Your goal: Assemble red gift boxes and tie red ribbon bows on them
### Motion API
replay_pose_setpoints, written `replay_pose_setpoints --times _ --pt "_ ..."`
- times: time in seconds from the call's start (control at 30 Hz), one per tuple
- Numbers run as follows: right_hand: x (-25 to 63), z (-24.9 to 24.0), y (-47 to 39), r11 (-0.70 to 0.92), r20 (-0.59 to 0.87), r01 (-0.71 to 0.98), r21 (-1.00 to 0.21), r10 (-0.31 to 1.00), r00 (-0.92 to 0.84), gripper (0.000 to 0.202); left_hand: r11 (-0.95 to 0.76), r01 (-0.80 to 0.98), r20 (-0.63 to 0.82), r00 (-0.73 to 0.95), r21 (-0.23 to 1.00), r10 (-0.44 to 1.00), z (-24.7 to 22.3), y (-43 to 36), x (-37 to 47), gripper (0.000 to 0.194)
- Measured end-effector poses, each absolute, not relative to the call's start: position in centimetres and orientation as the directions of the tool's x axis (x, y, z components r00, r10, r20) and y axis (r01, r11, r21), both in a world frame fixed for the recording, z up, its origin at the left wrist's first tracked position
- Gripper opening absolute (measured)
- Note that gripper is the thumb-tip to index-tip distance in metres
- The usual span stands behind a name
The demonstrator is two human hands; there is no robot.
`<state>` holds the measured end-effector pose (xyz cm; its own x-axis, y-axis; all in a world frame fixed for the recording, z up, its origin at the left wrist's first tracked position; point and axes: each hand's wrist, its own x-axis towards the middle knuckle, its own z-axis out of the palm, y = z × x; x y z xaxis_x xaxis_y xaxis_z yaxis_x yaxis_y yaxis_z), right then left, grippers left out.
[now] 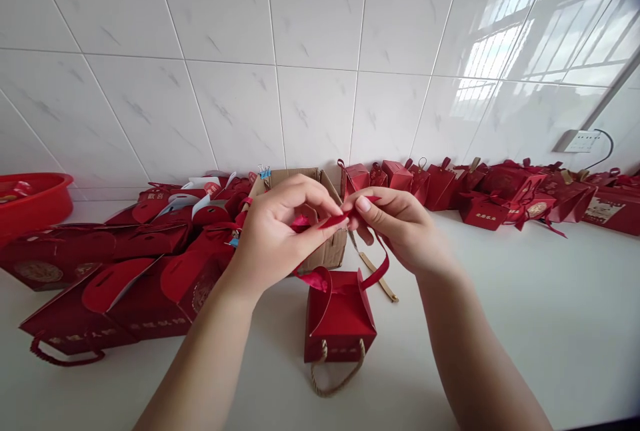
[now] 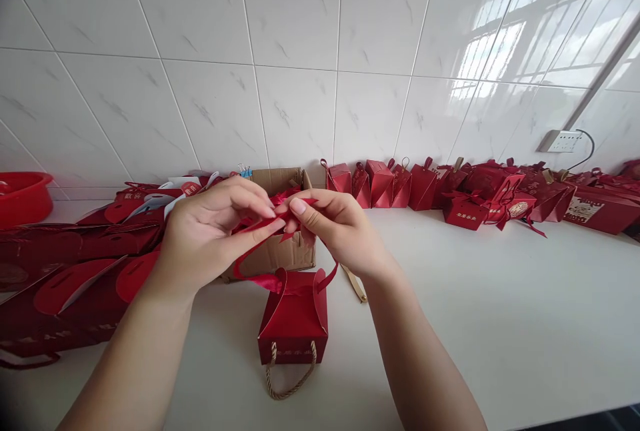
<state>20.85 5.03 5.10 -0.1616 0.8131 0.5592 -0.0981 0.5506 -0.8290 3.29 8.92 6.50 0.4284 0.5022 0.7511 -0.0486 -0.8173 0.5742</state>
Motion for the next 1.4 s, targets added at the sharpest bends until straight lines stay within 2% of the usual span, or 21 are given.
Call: replay_pose_setpoints --times 0.07,0.13,0.27,0.37,0.47,0.6,0.73,0.87,0.97,1.3,1.4 --pt "21.3 5.1 5.1 0.612 0.605 -0.023 -0.790 0.775 -0.183 0.019 -0.717 -0.050 0.624 0.538 0.695 0.567 6.8 8.8 2.8 0.016" --pt "21.7 5.2 5.0 0.671 0.645 0.065 -0.739 0.732 -0.217 0.019 -0.661 -0.011 0.534 0.600 0.750 0.596 7.0 8.8 2.5 0.023" --pt "22.3 5.7 4.3 0.759 0.699 0.259 -0.598 0.651 -0.295 0.018 -0.641 0.115 0.434 0.645 0.759 0.629 7.0 8.8 2.2 0.022" --pt "22.6 5.9 3.8 0.782 0.730 0.475 -0.402 0.587 -0.349 0.016 -0.643 0.177 0.417 0.629 0.745 0.656 6.8 8.8 2.4 0.022" --pt "22.6 5.9 3.6 0.744 0.740 0.635 -0.206 0.544 -0.397 0.016 -0.634 0.220 0.408 0.602 0.742 0.686 6.7 8.8 2.6 0.021" --pt "22.4 5.6 3.7 0.655 0.720 0.749 -0.101 0.567 -0.399 0.018 -0.595 0.269 0.391 0.543 0.757 0.743 6.8 8.8 2.8 0.021" --pt "22.2 5.5 3.8 0.603 0.718 0.795 -0.058 0.579 -0.387 0.018 -0.540 0.211 0.393 0.484 0.814 0.782 6.8 9.1 2.8 0.022" --pt "22.2 5.5 3.8 0.582 0.737 0.812 -0.050 0.570 -0.364 0.018 -0.487 0.149 0.364 0.488 0.861 0.794 6.8 9.4 2.9 0.030" --pt "22.1 5.5 4.0 0.575 0.746 0.817 -0.049 0.565 -0.353 0.019 -0.456 0.121 0.354 0.470 0.882 0.809 6.8 9.3 3.0 0.028" --pt "21.9 5.4 4.2 0.574 0.795 0.818 -0.039 0.514 -0.323 0.019 -0.414 0.161 0.297 0.475 0.896 0.829 6.8 9.3 3.0 0.031" --pt "21.9 5.3 4.3 0.609 0.816 0.790 -0.071 0.491 -0.305 0.020 -0.425 0.166 0.297 0.498 0.890 0.815 6.7 9.3 3.1 0.033"
